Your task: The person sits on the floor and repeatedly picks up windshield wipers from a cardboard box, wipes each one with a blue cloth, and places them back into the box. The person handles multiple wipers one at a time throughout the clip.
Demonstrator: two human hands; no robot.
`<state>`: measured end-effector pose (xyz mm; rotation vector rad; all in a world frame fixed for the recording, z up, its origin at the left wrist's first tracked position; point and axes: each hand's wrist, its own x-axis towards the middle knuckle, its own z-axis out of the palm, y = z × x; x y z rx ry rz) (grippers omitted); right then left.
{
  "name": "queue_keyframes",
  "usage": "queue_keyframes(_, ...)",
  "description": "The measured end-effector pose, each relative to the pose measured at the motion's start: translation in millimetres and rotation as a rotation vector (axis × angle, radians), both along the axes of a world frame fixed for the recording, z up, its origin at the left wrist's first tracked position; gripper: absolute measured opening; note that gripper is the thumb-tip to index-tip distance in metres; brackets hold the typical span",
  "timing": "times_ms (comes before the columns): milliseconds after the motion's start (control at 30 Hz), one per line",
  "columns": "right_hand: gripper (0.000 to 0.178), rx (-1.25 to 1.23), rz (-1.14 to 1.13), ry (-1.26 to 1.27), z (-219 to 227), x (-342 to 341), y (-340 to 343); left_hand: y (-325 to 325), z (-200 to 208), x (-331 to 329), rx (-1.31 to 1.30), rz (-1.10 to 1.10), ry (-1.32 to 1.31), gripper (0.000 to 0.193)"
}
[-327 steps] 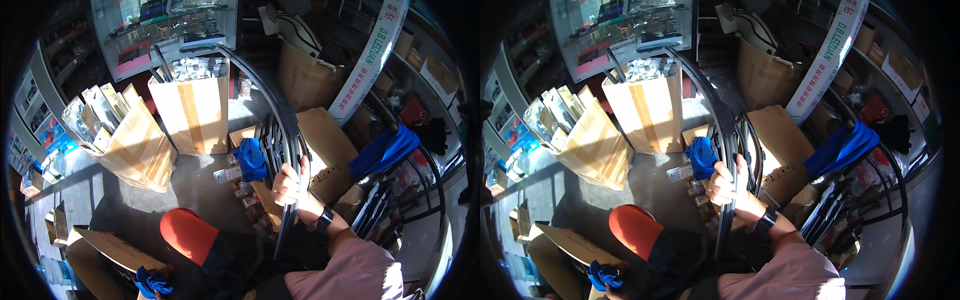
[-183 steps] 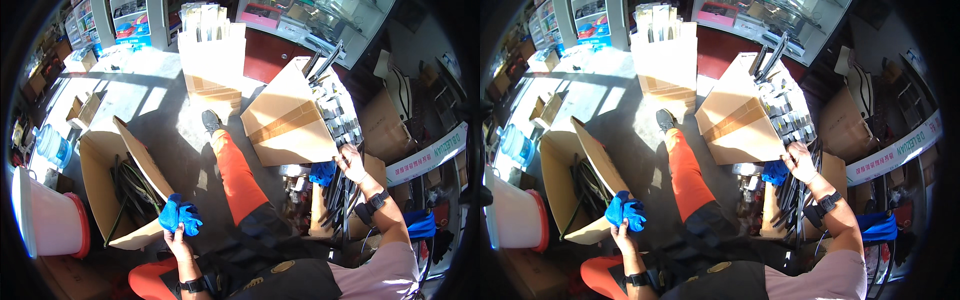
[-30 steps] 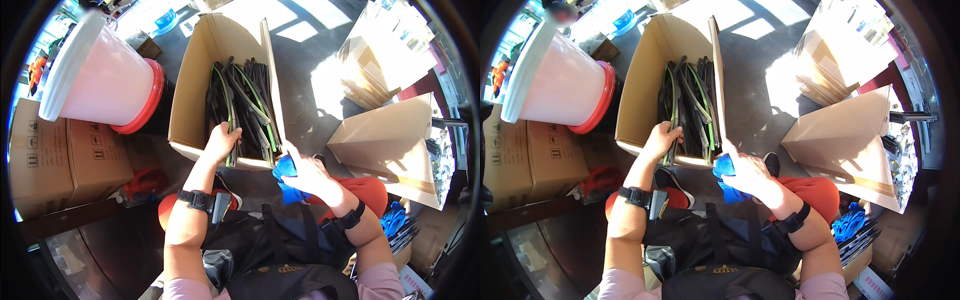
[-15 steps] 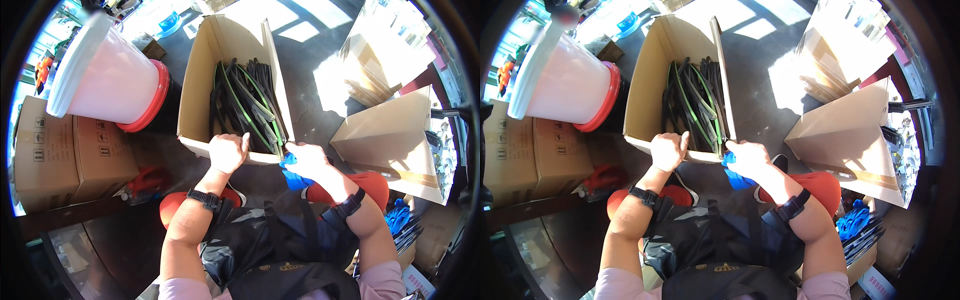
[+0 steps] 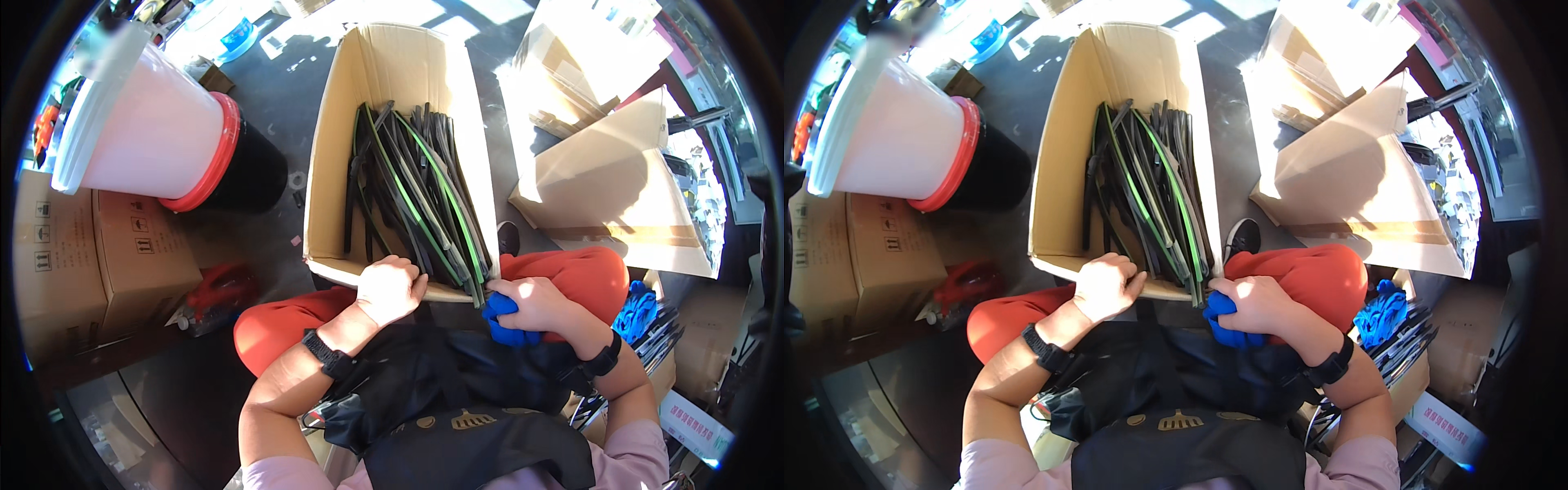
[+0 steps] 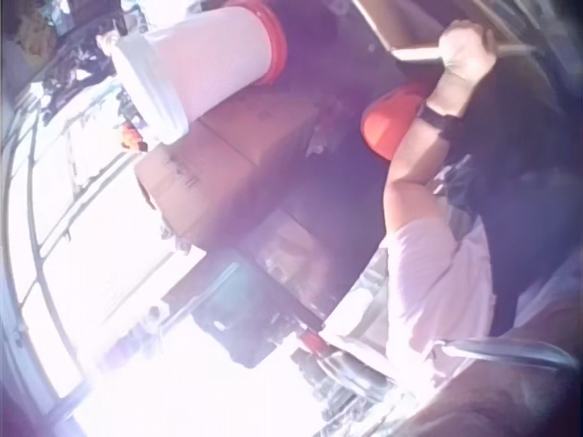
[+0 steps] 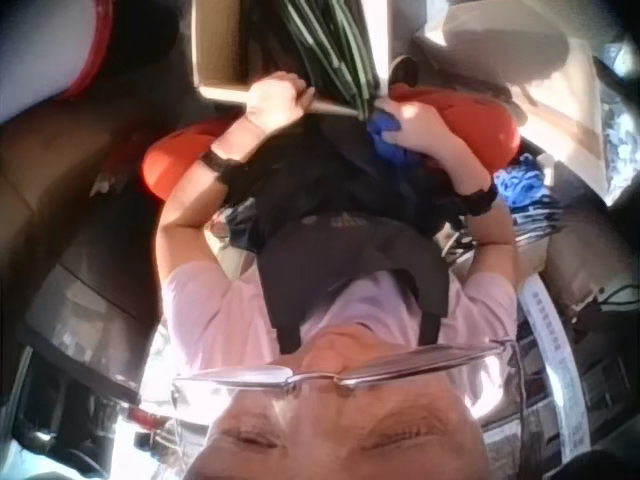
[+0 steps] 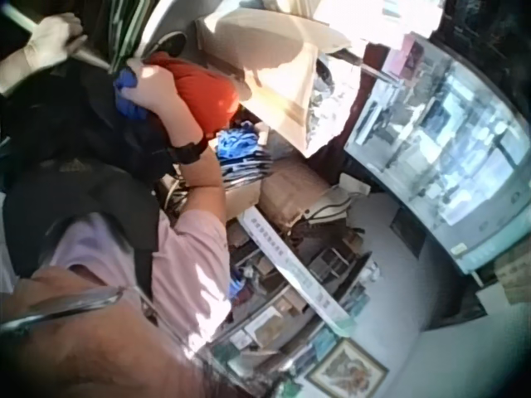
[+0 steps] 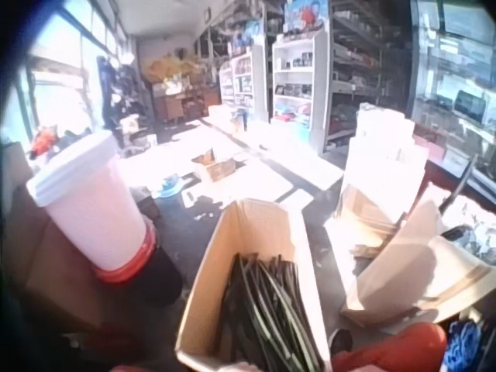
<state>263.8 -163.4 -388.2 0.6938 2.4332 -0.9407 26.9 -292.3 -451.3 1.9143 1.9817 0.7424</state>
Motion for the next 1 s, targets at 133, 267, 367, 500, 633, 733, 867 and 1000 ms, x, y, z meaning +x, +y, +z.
queue_keyframes(133, 0.037, -0.523, -0.309, 0.328, 51.9, 24.6, 35.7, 24.4, 20.5, -16.0, -0.636, -0.022, -0.223, 0.045)
queue_keyframes(267, 0.043, -0.748, -0.805, 0.948, 43.5, 18.0, 85.8, 86.6, -24.9, -53.5, -0.904, 0.191, -0.481, 0.073)
queue_keyframes(367, 0.038, -1.065, -1.234, 1.187, -5.7, 16.6, 133.8, 133.2, -31.8, -44.1, -1.172, 0.348, -0.542, 0.100)
queue_keyframes(500, 0.033, -1.123, -1.325, 1.160, 9.2, -16.3, 121.3, 141.8, -66.9, -31.3, -1.135, 0.417, -0.744, 0.097)
queue_keyframes(633, 0.026, -0.983, -1.309, 1.103, -17.8, -10.9, 126.8, 139.1, -110.0, -15.4, -1.023, 0.717, -0.944, 0.094)
queue_keyframes(733, 0.023, -0.887, -1.314, 1.073, -9.0, -13.1, 130.7, 143.1, -113.5, -10.2, -0.933, 0.862, -0.897, 0.086)
queue_keyframes(867, 0.023, -0.881, -1.341, 1.047, -11.0, -12.5, 134.4, 132.1, -135.0, -27.1, -0.857, 0.862, -1.075, 0.060)
queue_keyframes(1000, 0.026, -0.889, -1.324, 1.017, -7.1, -10.4, 133.6, 128.7, -83.2, -65.6, -0.801, 0.568, -1.594, 0.015)
